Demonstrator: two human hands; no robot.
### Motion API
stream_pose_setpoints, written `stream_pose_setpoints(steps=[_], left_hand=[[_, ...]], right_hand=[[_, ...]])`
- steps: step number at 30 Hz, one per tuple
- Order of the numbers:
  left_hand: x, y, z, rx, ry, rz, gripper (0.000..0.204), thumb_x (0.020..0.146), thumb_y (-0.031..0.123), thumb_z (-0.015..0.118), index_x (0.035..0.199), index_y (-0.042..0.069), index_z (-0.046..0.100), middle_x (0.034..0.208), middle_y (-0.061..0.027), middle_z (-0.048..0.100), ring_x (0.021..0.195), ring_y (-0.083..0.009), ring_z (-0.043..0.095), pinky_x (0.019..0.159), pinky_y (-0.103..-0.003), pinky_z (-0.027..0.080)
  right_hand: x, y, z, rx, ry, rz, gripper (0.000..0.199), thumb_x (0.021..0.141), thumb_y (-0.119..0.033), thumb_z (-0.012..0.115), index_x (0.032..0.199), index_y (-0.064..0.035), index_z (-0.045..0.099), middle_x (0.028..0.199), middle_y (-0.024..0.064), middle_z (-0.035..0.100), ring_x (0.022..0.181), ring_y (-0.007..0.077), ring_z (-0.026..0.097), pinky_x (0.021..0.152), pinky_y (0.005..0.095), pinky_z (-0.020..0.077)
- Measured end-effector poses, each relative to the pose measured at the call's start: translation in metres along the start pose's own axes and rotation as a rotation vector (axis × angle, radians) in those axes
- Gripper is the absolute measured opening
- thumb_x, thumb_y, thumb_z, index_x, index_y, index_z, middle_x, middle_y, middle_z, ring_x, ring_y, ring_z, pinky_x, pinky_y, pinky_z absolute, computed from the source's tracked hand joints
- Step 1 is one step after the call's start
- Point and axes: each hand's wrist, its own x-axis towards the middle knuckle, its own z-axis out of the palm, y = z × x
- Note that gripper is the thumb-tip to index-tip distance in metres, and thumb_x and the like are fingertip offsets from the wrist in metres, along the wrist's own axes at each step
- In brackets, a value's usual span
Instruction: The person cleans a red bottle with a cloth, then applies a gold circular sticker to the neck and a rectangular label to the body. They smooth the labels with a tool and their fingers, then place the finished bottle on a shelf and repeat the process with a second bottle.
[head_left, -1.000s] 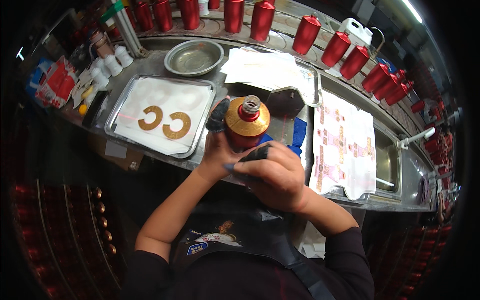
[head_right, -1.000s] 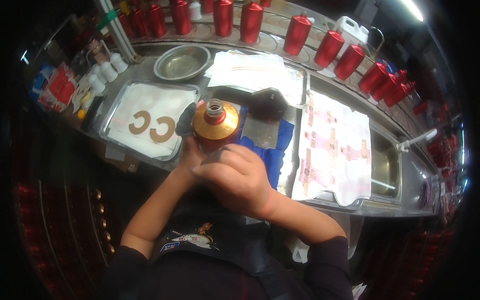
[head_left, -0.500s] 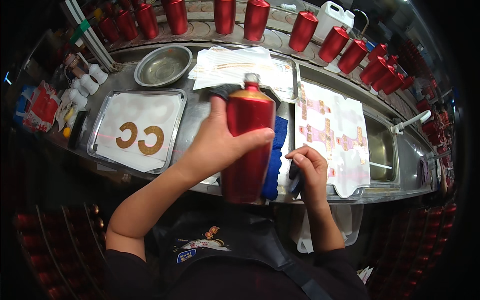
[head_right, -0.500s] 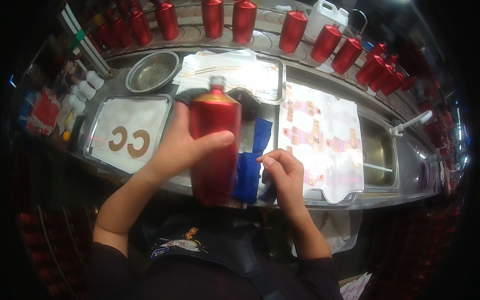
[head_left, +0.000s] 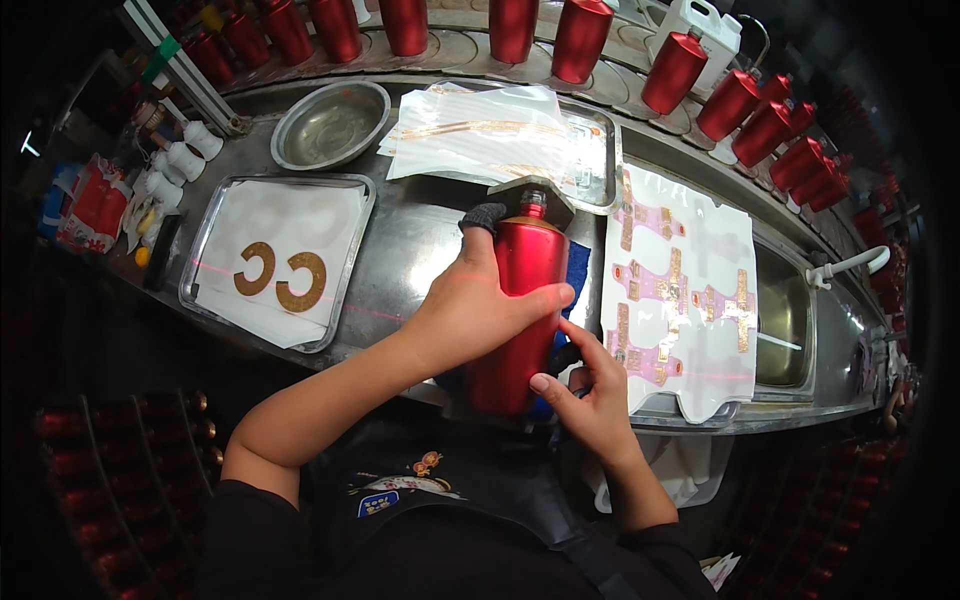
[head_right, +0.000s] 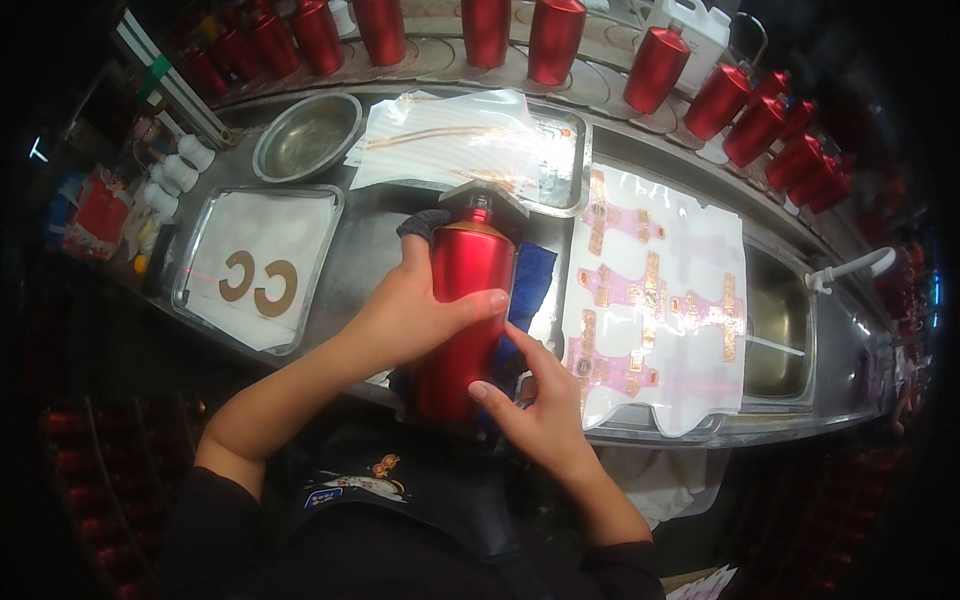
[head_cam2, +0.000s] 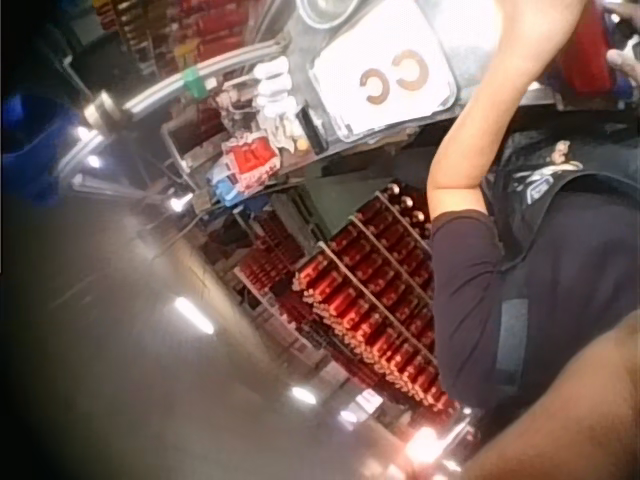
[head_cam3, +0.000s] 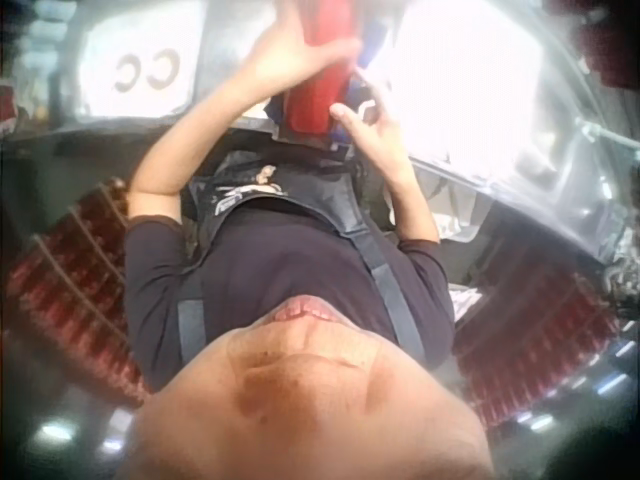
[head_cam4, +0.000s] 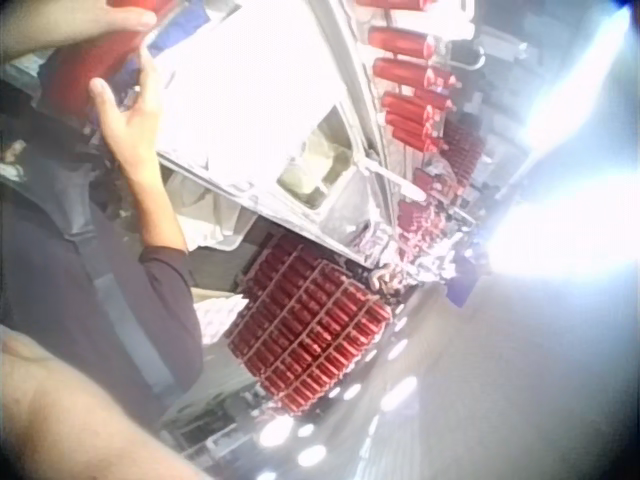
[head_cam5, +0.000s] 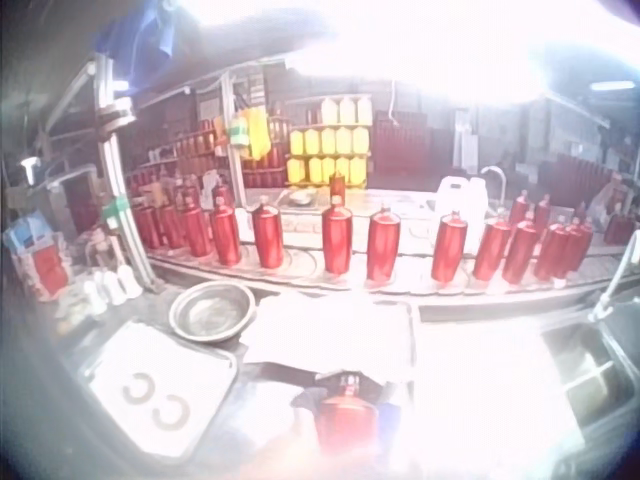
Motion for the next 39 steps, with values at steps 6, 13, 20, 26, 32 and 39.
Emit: stream_pose_setpoints(steps=[6,13,20,26,32,39], left_hand=[[-0.017,-0.040,0.007,-0.346,0.004,0.177,0.103,0.079,0.031,0.086,0.142,-0.009,0.015,0.145,-0.0294,0.043,0.133,-0.0346,0.049,0.108,-0.049,0.045],[0.047,-0.064,-0.063,-0.322,0.456,0.240,0.028,0.085,0.013,0.071,0.098,-0.002,0.052,0.096,-0.0124,0.071,0.076,-0.0151,0.065,0.070,-0.032,0.053],[0.174,-0.084,-0.141,0.230,0.638,0.032,0.046,0.072,0.024,0.079,0.104,-0.001,0.057,0.103,-0.0197,0.071,0.096,-0.0352,0.069,0.083,-0.043,0.055],[0.197,-0.085,-0.133,0.371,0.718,0.053,0.060,0.064,0.025,0.087,0.106,-0.007,0.060,0.103,-0.0224,0.071,0.091,-0.0320,0.071,0.083,-0.040,0.055],[0.207,-0.092,-0.147,0.302,0.642,0.001,0.052,0.068,0.018,0.080,0.114,0.000,0.062,0.113,-0.0215,0.069,0.107,-0.0374,0.067,0.090,-0.046,0.054],[0.200,-0.082,-0.145,0.530,0.818,0.145,0.029,0.072,0.010,0.074,0.091,-0.001,0.055,0.082,-0.0184,0.070,0.084,-0.0382,0.069,0.074,-0.044,0.053]], right_hand=[[-0.002,-0.002,-0.001,0.067,-0.049,0.002,0.077,0.079,-0.015,0.081,0.147,0.0001,0.049,0.088,-0.0023,0.054,0.054,0.0003,0.037,0.050,0.0181,0.0305],[0.002,0.000,-0.019,0.268,0.086,0.083,0.059,0.083,-0.004,0.073,0.139,0.0027,0.056,0.085,-0.0016,0.057,0.058,0.0006,0.044,0.054,0.0173,0.0341],[0.009,-0.013,-0.013,0.284,0.021,0.136,0.051,0.087,-0.003,0.070,0.136,0.0038,0.057,0.079,-0.0042,0.055,0.058,-0.0008,0.044,0.055,0.0155,0.0326],[0.010,-0.009,-0.011,0.308,0.032,0.165,0.050,0.088,-0.002,0.070,0.136,0.0035,0.057,0.083,-0.0020,0.059,0.060,-0.0011,0.045,0.055,0.0148,0.0336],[0.012,-0.009,-0.008,0.290,0.043,0.168,0.050,0.088,0.000,0.069,0.136,0.0025,0.057,0.084,-0.0017,0.059,0.060,-0.0011,0.045,0.055,0.0148,0.0335],[0.010,-0.006,-0.007,0.260,0.070,0.154,0.048,0.088,0.001,0.068,0.135,0.0023,0.059,0.082,-0.0041,0.056,0.061,-0.0011,0.044,0.055,0.0152,0.0327]])
